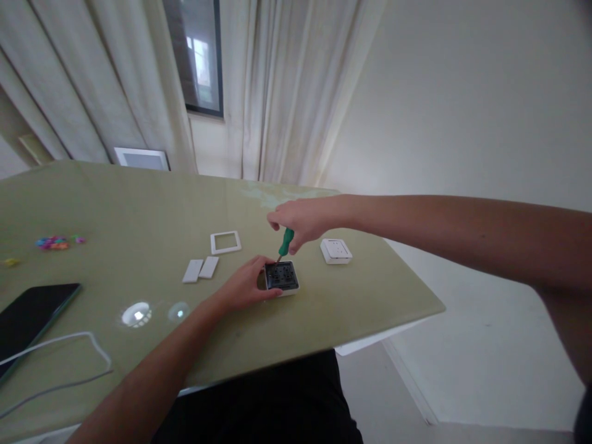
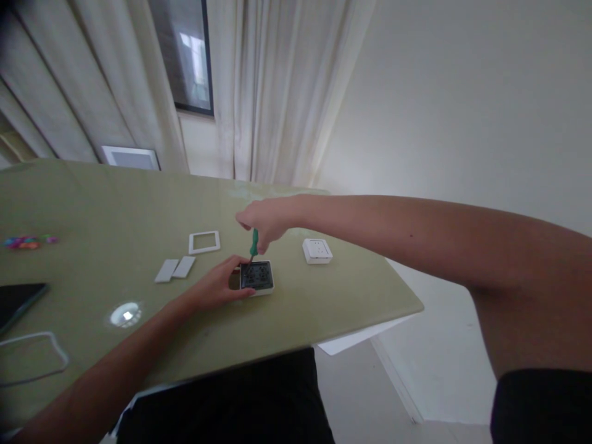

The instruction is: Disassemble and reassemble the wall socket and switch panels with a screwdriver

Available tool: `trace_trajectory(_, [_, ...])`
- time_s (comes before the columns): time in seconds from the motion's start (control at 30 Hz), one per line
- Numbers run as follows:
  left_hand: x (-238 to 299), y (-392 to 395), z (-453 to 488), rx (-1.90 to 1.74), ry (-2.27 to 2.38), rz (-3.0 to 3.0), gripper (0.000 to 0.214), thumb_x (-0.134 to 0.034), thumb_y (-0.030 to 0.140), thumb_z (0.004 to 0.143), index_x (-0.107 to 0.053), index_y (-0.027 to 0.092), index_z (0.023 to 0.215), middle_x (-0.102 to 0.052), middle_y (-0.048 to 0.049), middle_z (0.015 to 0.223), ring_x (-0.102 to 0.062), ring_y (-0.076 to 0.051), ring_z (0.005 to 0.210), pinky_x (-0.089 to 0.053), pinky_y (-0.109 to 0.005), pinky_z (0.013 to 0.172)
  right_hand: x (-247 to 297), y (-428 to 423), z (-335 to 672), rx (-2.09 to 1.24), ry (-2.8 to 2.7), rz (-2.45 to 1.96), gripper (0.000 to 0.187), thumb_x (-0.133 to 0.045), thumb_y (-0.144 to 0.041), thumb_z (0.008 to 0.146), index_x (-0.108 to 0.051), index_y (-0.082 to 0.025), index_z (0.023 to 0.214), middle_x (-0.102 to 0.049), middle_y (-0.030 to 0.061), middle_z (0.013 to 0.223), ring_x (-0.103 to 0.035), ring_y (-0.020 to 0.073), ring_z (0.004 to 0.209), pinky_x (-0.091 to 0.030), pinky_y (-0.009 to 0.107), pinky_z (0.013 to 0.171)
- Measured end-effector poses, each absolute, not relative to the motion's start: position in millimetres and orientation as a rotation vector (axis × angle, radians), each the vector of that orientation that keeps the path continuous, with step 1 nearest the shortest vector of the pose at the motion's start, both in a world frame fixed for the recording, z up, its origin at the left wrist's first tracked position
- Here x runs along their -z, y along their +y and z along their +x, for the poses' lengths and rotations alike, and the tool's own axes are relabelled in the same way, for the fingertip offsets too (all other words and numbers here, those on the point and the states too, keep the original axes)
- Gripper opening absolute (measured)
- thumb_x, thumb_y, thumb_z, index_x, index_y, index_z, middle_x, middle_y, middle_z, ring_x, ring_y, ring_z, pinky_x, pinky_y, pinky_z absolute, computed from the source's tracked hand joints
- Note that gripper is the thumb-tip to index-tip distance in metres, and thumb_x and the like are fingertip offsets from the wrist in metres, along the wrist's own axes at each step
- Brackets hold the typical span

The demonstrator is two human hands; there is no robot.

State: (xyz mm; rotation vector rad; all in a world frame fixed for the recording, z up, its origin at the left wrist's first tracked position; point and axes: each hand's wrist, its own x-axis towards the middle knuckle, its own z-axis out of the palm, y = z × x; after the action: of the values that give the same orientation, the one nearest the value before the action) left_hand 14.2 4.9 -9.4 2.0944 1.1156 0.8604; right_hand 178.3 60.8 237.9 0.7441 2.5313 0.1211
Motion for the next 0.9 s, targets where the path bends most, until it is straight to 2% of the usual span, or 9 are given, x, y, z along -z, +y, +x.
trace_trajectory(0.07, [9, 5, 14, -0.858, 1.119, 2.093, 0.061, -0.084, 0.053, 0.083, -0.059, 0.024, 0.130, -0.071, -0.0105, 0.127, -0.071, -0.034, 0.116, -0.056, -0.049, 0.102, -238, 63, 176, -0.114, 2.543, 0.715, 0.045, -0.088, -0.028, 0.084, -0.071, -0.014, 0.123, -0.077, 0.0122, 0.117, -0.066, 0.0235, 0.099, -0.035, 0.030, 0.069])
trace_trajectory(0.17, [7, 4, 15, -0.848, 1.115, 2.093, 0.060, -0.084, 0.052, 0.082, -0.059, 0.024, 0.128, -0.071, -0.0114, 0.127, -0.071, -0.035, 0.116, -0.056, -0.050, 0.103, -237, 65, 174, -0.146, 2.493, 0.778, 0.033, -0.071, -0.045, 0.100, -0.078, -0.013, 0.103, -0.079, 0.0137, 0.103, -0.067, 0.0238, 0.088, -0.033, 0.032, 0.067])
trace_trajectory(0.23, [6, 4, 15, -0.842, 1.112, 2.091, 0.059, -0.084, 0.052, 0.083, -0.059, 0.023, 0.127, -0.071, -0.0121, 0.127, -0.071, -0.035, 0.117, -0.055, -0.051, 0.103, -238, 63, 173, -0.132, 2.484, 0.798, 0.038, -0.071, -0.046, 0.099, -0.077, -0.011, 0.112, -0.079, 0.0154, 0.109, -0.068, 0.0248, 0.092, -0.035, 0.032, 0.068])
trace_trajectory(0.37, [4, 3, 16, -0.844, 1.113, 2.088, 0.057, -0.083, 0.052, 0.083, -0.059, 0.023, 0.126, -0.071, -0.0127, 0.127, -0.071, -0.036, 0.117, -0.056, -0.050, 0.102, -240, 58, 171, -0.134, 2.505, 0.685, 0.044, -0.084, -0.021, 0.085, -0.070, -0.014, 0.127, -0.077, 0.0132, 0.121, -0.067, 0.0240, 0.101, -0.036, 0.030, 0.069])
trace_trajectory(0.43, [4, 3, 16, -0.846, 1.116, 2.087, 0.057, -0.083, 0.052, 0.083, -0.059, 0.023, 0.126, -0.071, -0.0121, 0.126, -0.071, -0.036, 0.116, -0.056, -0.050, 0.101, -240, 56, 169, -0.178, 2.480, 0.740, 0.027, -0.078, -0.031, 0.093, -0.076, -0.013, 0.114, -0.078, 0.0139, 0.111, -0.068, 0.0246, 0.093, -0.034, 0.032, 0.066])
trace_trajectory(0.53, [5, 3, 16, -0.850, 1.119, 2.087, 0.057, -0.083, 0.052, 0.082, -0.060, 0.023, 0.126, -0.071, -0.0111, 0.124, -0.072, -0.035, 0.113, -0.056, -0.049, 0.100, -240, 56, 167, -0.200, 2.473, 0.798, 0.035, -0.075, -0.042, 0.096, -0.076, -0.012, 0.112, -0.078, 0.0163, 0.110, -0.068, 0.0262, 0.093, -0.034, 0.032, 0.066])
trace_trajectory(0.67, [5, 3, 16, -0.855, 1.121, 2.085, 0.057, -0.083, 0.052, 0.081, -0.061, 0.022, 0.125, -0.072, -0.0108, 0.122, -0.072, -0.035, 0.112, -0.057, -0.048, 0.098, -240, 55, 165, -0.229, 2.485, 0.723, 0.038, -0.082, -0.027, 0.088, -0.073, -0.016, 0.123, -0.078, 0.0141, 0.118, -0.069, 0.0264, 0.098, -0.034, 0.032, 0.066])
trace_trajectory(0.77, [5, 2, 16, -0.864, 1.116, 2.085, 0.057, -0.083, 0.051, 0.081, -0.061, 0.023, 0.126, -0.071, -0.0108, 0.125, -0.071, -0.035, 0.114, -0.056, -0.048, 0.100, -240, 55, 163, -0.246, 2.431, 0.835, 0.036, -0.068, -0.046, 0.100, -0.077, -0.013, 0.111, -0.079, 0.0175, 0.111, -0.070, 0.0278, 0.091, -0.034, 0.033, 0.064])
trace_trajectory(0.9, [5, 3, 16, -0.867, 1.114, 2.086, 0.056, -0.083, 0.052, 0.082, -0.061, 0.024, 0.126, -0.072, -0.0103, 0.123, -0.071, -0.035, 0.112, -0.056, -0.050, 0.100, -240, 54, 162, -0.200, 2.483, 0.752, 0.046, -0.084, -0.032, 0.086, -0.071, -0.017, 0.127, -0.077, 0.0145, 0.124, -0.069, 0.0266, 0.100, -0.035, 0.031, 0.065])
